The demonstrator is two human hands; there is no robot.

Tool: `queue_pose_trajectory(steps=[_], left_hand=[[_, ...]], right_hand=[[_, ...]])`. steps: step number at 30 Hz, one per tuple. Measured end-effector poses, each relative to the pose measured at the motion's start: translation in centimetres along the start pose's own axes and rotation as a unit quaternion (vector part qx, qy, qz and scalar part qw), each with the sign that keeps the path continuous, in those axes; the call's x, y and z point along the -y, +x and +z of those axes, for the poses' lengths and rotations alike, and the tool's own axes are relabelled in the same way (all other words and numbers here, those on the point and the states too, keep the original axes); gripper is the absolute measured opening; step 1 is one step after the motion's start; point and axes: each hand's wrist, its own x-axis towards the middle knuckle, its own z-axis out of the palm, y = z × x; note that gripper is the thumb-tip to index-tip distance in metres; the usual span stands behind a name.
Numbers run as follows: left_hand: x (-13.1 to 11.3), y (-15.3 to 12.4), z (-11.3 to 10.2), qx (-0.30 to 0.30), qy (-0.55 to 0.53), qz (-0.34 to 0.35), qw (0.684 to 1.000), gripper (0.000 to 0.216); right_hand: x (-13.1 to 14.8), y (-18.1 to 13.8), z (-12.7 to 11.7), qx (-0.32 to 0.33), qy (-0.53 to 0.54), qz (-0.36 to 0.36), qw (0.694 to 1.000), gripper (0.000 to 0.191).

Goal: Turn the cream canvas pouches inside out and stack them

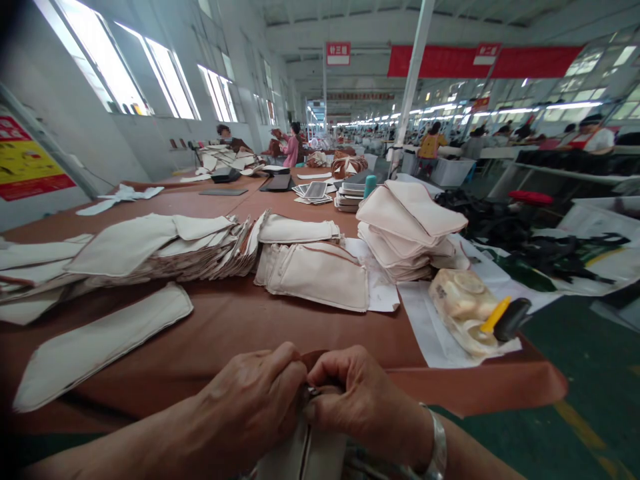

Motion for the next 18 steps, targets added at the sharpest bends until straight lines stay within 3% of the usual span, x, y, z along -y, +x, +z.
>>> queue_pose_trajectory(steps=[3,6,9,12,15,18], left_hand=[[0.4,0.7,-0.6,0.022,-0.048,-0.035,0.998,0.01],[1.3,1.4,-1.1,0.02,-0.201,-0.085,0.976,0.009],[2.0,1.8,-1.3,0.059,-0.405,-0.139,0.902,0.008],[2.5,1.8,-0.9,0.1,-0.529,-0.195,0.82,0.005],[2.7,1.7,-0.4,0.104,-0.593,-0.219,0.768,0.005],[2.7,1.7,-0.2,0.094,-0.629,-0.231,0.736,0.006]], right_hand=[[0.2,-0.1,0.4,-0.01,-0.098,-0.012,0.995,0.006],[0.3,-0.3,0.5,-0.019,-0.125,0.002,0.992,0.008],[0.3,-0.6,0.1,-0.004,-0.056,-0.01,0.998,0.007],[0.0,-1.0,-0.2,-0.019,-0.021,-0.043,0.999,0.017],[-0.4,-1.2,-0.4,-0.036,-0.046,-0.05,0.997,0.009],[-0.7,-1.2,-0.6,-0.03,-0.052,-0.044,0.997,0.016]])
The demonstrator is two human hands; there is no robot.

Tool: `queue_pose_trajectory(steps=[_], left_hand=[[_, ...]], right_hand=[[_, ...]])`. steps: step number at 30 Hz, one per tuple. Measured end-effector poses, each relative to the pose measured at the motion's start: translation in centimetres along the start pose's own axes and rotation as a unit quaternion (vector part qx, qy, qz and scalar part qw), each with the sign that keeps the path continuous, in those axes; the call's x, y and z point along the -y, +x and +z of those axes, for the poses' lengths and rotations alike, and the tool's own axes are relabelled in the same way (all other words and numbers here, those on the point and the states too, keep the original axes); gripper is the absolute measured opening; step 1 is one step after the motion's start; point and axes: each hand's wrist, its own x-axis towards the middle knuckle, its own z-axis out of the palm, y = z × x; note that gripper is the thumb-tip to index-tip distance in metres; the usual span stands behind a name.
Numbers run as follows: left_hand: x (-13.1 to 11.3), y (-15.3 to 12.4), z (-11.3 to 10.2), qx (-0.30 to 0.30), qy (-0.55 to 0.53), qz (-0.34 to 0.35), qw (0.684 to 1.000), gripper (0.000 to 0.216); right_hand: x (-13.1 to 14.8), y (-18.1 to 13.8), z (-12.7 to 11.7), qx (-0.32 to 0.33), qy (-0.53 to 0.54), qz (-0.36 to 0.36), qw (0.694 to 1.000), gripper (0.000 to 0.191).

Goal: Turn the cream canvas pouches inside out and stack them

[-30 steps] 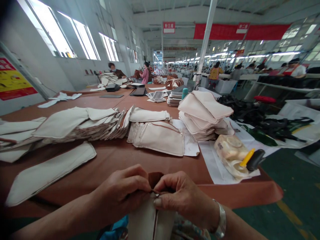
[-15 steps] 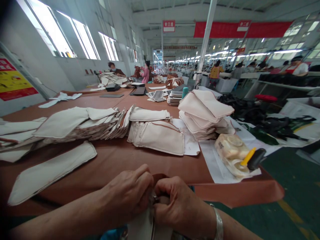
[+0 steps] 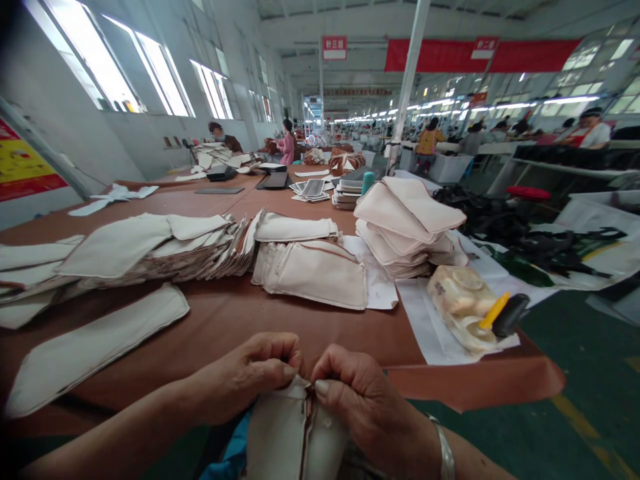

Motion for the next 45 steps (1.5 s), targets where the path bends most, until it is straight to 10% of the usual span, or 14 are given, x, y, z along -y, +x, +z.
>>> queue_pose_trajectory(steps=[11,20,27,38,45], left_hand=[[0.0,0.2,1.4,-0.028,0.071,-0.009,0.997,0.016],[0.5,0.5,1.8,-0.041,0.019,-0.039,0.998,0.019],[0.7,0.1,2.6,-0.091,0.128,0.078,0.984,0.014],[1.3,0.3,2.8,-0.055,-0.079,-0.03,0.995,0.014],[1.3,0.3,2.5,-0.045,-0.109,-0.05,0.992,0.016]], right_hand=[[0.2,0.3,0.0,0.002,0.009,0.012,1.0,0.022],[1.3,0.1,-0.1,-0.042,-0.193,-0.021,0.98,0.012],[2.3,0.8,0.5,-0.052,-0.292,-0.052,0.953,0.014],[0.1,1.8,0.2,-0.017,0.149,0.128,0.98,0.006],[0.8,1.6,-0.8,0.003,0.053,0.081,0.995,0.008]])
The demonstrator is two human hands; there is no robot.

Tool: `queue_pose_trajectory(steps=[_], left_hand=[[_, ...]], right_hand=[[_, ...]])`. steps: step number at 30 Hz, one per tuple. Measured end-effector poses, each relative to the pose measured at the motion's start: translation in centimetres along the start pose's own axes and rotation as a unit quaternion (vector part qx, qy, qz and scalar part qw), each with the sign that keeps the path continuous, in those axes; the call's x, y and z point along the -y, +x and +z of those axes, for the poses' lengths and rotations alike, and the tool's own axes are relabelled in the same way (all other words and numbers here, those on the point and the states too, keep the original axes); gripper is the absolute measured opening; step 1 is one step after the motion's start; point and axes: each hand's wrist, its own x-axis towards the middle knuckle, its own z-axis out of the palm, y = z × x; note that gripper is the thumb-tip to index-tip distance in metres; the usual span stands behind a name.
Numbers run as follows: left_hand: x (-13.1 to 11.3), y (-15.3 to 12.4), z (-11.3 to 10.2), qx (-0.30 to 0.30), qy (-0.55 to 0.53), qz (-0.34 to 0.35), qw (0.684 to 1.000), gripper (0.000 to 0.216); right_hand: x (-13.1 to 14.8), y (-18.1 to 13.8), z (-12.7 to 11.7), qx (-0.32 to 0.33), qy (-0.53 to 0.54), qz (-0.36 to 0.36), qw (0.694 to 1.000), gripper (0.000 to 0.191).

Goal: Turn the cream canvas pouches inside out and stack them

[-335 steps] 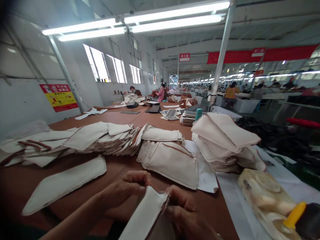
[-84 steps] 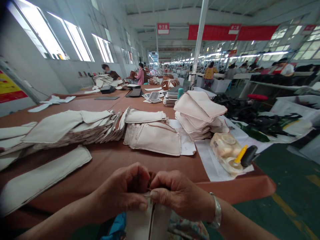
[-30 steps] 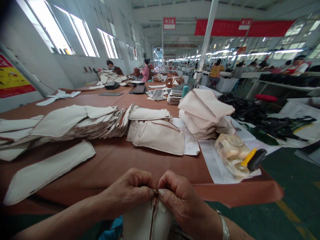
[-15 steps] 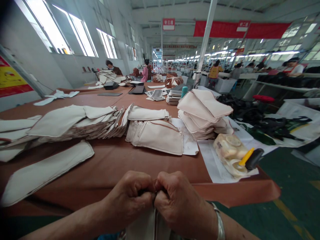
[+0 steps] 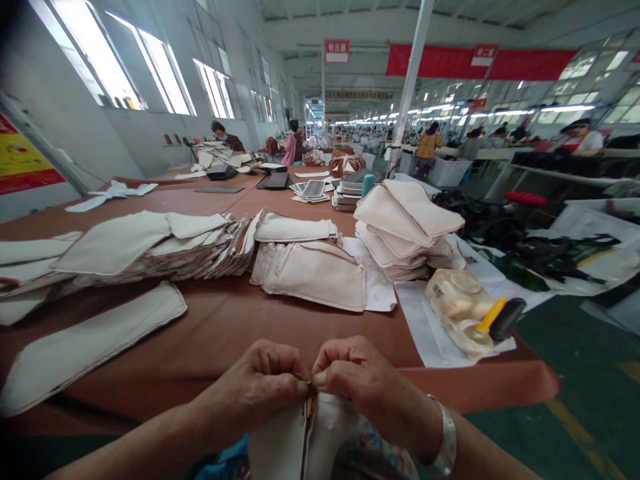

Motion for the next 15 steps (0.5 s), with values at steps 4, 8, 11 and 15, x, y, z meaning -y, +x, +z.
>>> queue_pose_trajectory(steps=[4,8,11,15], left_hand=[[0.24,0.1,0.09,-0.019,0.033,0.025,0.999,0.014],[0.42,0.08,-0.02,-0.018,0.045,0.029,0.998,0.015],[0.22,0.1,-0.27,0.003,0.046,0.025,0.999,0.015],[-0.21,0.27,-0.61,0.013,0.052,0.016,0.998,0.017]], right_hand=[[0.61,0.26,0.42,-0.029,-0.124,-0.038,0.991,0.007],[0.34,0.33,0.55,-0.025,-0.086,-0.011,0.996,0.006],[0.18,0.12,0.07,-0.007,-0.032,0.019,0.999,0.008],[0.1,-0.01,-0.33,0.008,-0.056,-0.012,0.998,0.008]])
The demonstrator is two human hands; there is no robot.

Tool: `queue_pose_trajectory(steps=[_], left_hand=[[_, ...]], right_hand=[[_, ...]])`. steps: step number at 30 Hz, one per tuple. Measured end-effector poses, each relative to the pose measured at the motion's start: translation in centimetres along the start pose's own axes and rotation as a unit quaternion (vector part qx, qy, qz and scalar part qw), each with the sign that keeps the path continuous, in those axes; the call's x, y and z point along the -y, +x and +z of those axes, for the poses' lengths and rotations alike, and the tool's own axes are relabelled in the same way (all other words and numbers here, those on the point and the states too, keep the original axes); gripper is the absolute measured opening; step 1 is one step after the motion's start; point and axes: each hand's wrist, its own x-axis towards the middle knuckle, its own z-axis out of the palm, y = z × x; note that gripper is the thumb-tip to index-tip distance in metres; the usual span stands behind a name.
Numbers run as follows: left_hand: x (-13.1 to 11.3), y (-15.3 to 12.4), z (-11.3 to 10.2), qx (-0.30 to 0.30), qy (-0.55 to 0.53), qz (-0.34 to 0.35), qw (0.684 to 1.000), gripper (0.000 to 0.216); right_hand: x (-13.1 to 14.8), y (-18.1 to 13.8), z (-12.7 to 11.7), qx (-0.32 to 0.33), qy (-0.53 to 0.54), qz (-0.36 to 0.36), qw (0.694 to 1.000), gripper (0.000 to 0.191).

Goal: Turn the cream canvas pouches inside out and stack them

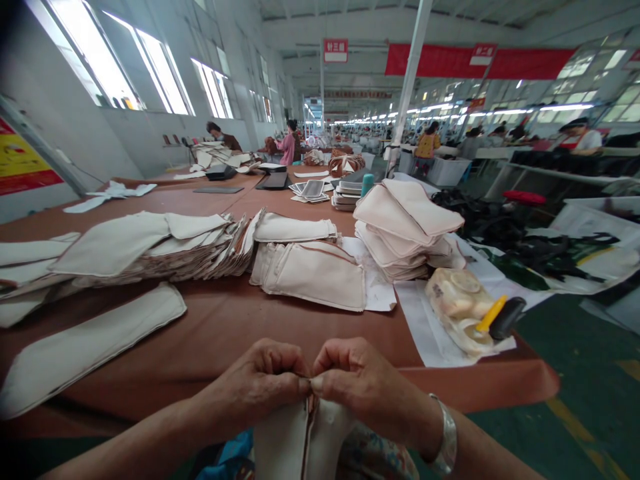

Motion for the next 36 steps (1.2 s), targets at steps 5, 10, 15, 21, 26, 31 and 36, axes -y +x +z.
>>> queue_pose_trajectory(steps=[5,10,15,21,26,31,36], left_hand=[[0.0,0.3,-0.3,0.017,-0.012,0.006,1.0,0.018],[0.6,0.6,0.0,-0.007,-0.012,-0.034,0.999,0.025],[0.9,0.9,0.4,-0.003,-0.075,-0.07,0.995,0.019],[1.1,0.2,0.6,0.01,-0.177,-0.089,0.98,0.016],[1.1,-0.3,0.8,0.037,-0.235,-0.087,0.967,0.015],[0.9,-0.5,0.9,0.058,-0.202,-0.056,0.976,0.027],[0.2,-1.0,0.5,0.045,-0.02,0.017,0.999,0.025]], right_hand=[[-0.3,0.1,0.4,-0.016,-0.043,-0.017,0.999,0.004],[-0.6,-0.1,0.6,-0.043,-0.072,-0.032,0.996,0.007],[-0.6,-0.8,1.2,-0.078,-0.141,-0.115,0.98,0.009],[-1.7,-1.7,1.1,-0.074,-0.321,-0.344,0.879,0.016],[-2.4,-2.8,0.6,-0.084,-0.472,-0.455,0.75,0.024],[-2.1,-3.3,0.5,-0.102,-0.544,-0.505,0.662,0.029],[-2.8,-3.6,1.1,-0.128,-0.406,-0.436,0.793,0.024]])
